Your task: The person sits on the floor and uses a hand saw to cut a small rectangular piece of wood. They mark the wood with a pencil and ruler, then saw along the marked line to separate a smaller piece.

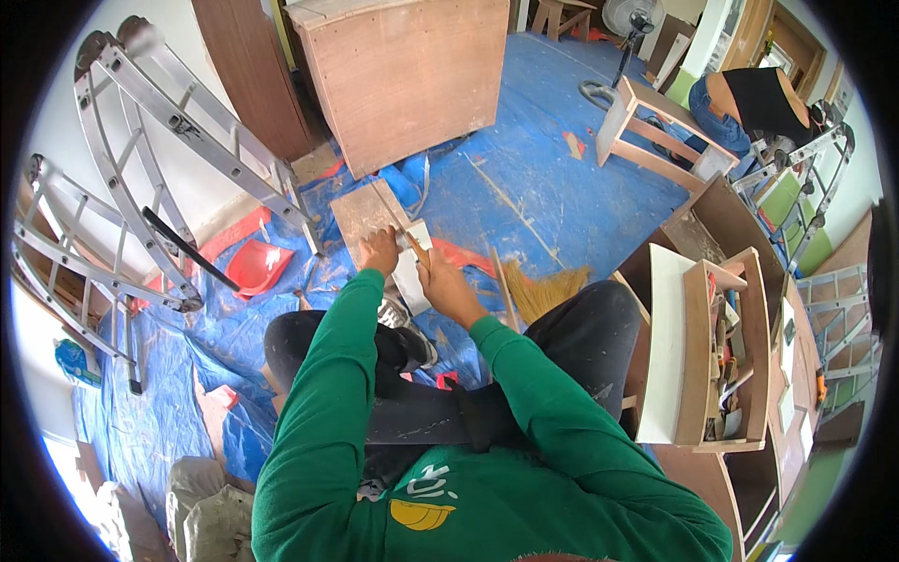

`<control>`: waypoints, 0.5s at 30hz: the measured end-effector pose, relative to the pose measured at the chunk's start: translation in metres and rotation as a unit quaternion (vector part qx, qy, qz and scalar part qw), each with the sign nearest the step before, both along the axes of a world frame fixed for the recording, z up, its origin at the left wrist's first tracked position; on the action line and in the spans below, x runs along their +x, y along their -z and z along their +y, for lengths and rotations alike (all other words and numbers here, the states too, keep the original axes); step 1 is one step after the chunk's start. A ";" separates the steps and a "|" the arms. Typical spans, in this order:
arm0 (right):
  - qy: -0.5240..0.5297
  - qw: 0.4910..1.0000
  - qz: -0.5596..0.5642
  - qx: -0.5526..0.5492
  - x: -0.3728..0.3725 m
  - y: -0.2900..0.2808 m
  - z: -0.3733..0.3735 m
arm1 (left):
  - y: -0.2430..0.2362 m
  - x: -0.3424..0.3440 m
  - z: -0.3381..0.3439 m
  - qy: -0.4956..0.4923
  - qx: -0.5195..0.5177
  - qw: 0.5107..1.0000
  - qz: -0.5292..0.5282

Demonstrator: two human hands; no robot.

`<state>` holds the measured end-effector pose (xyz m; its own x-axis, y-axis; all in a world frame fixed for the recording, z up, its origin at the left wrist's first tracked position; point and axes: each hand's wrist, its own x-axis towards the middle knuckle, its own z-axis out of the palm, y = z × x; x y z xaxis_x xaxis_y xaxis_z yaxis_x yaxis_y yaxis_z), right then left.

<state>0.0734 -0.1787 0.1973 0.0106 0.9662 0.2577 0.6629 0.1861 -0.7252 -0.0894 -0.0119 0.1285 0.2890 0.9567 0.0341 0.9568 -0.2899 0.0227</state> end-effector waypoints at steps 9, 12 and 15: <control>0.006 1.000 -0.005 -0.018 -0.007 -0.013 -0.001 | -0.004 -0.003 -0.002 0.013 0.033 0.998 0.044; 0.012 0.999 0.000 -0.040 -0.007 -0.018 -0.001 | -0.005 -0.002 -0.003 0.009 0.035 0.998 0.052; 0.010 1.000 -0.005 -0.022 -0.005 -0.021 -0.003 | -0.005 -0.001 -0.002 0.009 0.032 0.997 0.063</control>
<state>0.0686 -0.1820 0.2183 0.0288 0.9761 0.2154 0.6729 0.1404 -0.7263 -0.0906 -0.0143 0.1336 0.3114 0.9485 0.0575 0.9458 -0.3035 -0.1156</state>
